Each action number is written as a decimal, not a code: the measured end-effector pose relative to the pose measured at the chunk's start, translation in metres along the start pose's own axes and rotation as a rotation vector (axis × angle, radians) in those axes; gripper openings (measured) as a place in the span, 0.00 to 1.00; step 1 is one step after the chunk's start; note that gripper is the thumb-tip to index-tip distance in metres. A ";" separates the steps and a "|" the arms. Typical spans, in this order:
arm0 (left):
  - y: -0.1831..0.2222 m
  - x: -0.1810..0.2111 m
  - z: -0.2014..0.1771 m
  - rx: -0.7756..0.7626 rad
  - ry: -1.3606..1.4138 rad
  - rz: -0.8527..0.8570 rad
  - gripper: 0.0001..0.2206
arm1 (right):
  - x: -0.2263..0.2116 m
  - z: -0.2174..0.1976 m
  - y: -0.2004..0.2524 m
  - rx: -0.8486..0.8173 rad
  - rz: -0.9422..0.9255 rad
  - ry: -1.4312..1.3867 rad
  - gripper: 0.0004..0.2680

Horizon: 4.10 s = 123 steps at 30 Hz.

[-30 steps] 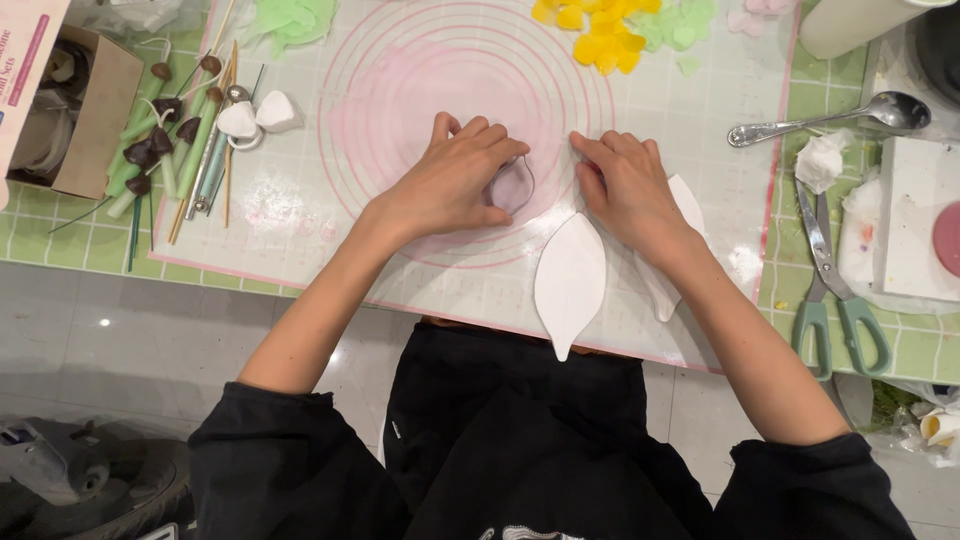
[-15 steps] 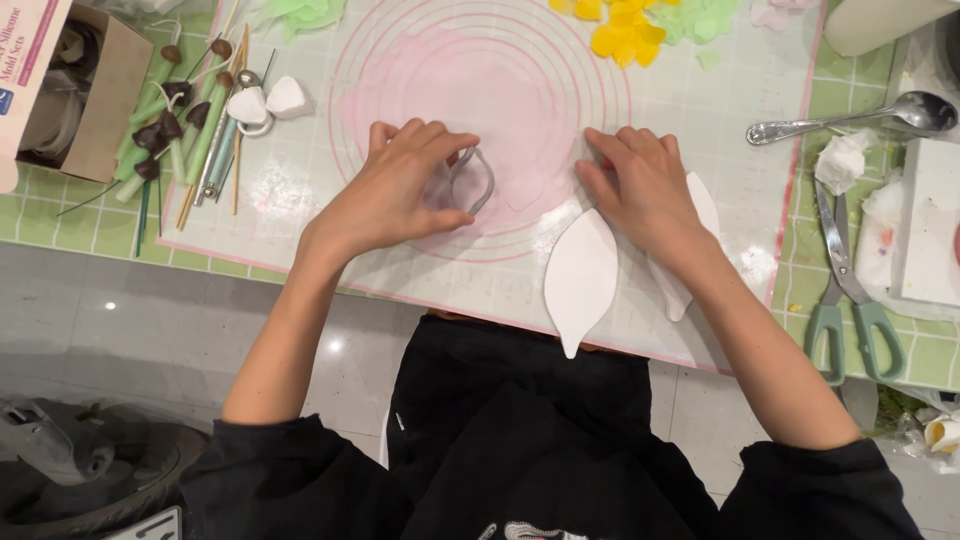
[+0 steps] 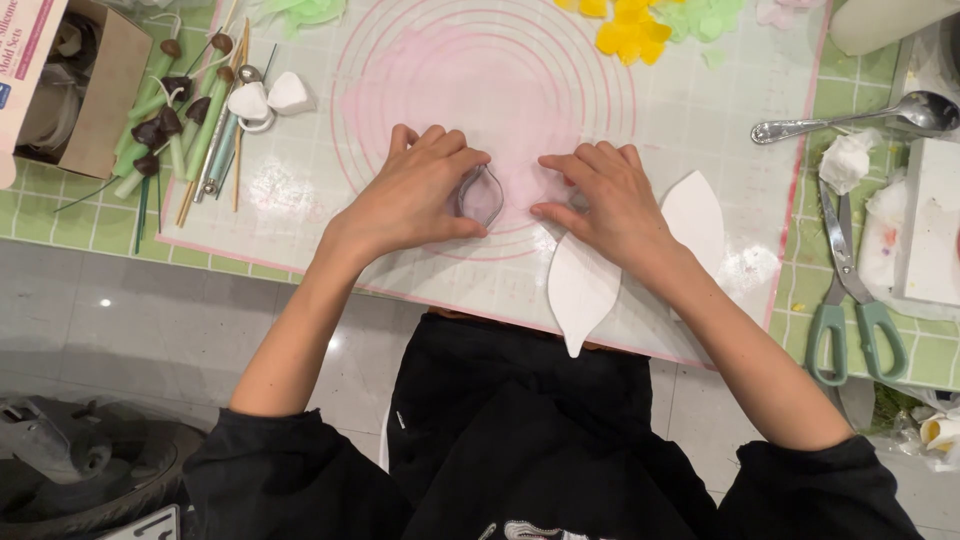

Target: Preparing and shaping wax petals for a flower candle using a cutter and a ball stylus tool.

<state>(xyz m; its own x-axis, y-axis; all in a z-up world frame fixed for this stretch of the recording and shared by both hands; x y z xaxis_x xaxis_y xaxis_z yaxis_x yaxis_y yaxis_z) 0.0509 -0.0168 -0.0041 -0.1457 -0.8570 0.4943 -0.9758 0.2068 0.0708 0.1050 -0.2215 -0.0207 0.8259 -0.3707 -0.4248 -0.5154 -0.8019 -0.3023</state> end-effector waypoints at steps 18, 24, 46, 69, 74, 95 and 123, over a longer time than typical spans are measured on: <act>-0.015 0.000 0.020 0.017 -0.167 -0.072 0.40 | -0.013 0.012 -0.010 -0.013 -0.097 -0.057 0.18; -0.019 0.003 0.019 0.002 -0.213 -0.058 0.36 | -0.014 0.022 -0.021 -0.035 -0.103 -0.089 0.18; -0.016 -0.004 0.020 -0.016 -0.134 -0.075 0.32 | -0.005 0.009 -0.020 -0.133 -0.114 -0.017 0.20; 0.012 0.005 0.010 0.023 0.080 -0.070 0.32 | 0.036 0.005 0.005 -0.327 0.287 0.079 0.49; 0.024 0.011 0.002 0.166 0.059 -0.004 0.33 | 0.033 0.004 0.002 -0.349 0.305 0.108 0.50; 0.028 -0.037 -0.025 -0.032 0.097 -0.266 0.34 | 0.029 -0.006 -0.002 -0.379 0.323 0.064 0.45; -0.116 -0.004 0.025 -0.013 0.048 -0.047 0.32 | 0.048 -0.018 -0.013 -0.031 0.170 -0.146 0.16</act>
<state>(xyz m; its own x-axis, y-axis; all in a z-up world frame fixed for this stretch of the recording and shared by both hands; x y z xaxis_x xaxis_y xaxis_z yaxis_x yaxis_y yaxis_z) 0.1608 -0.0492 -0.0357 -0.0919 -0.8424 0.5309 -0.9792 0.1732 0.1054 0.1557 -0.2371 -0.0216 0.6844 -0.4318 -0.5875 -0.6353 -0.7486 -0.1899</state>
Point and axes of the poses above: each hand's wrist, its own y-axis away from the middle knuckle, its own z-axis out of the palm, x = y × z, the point moved 5 cm from there along -y, towards the middle knuckle, and after that the axes turned 8 degrees about -z, right-handed, at the moved point
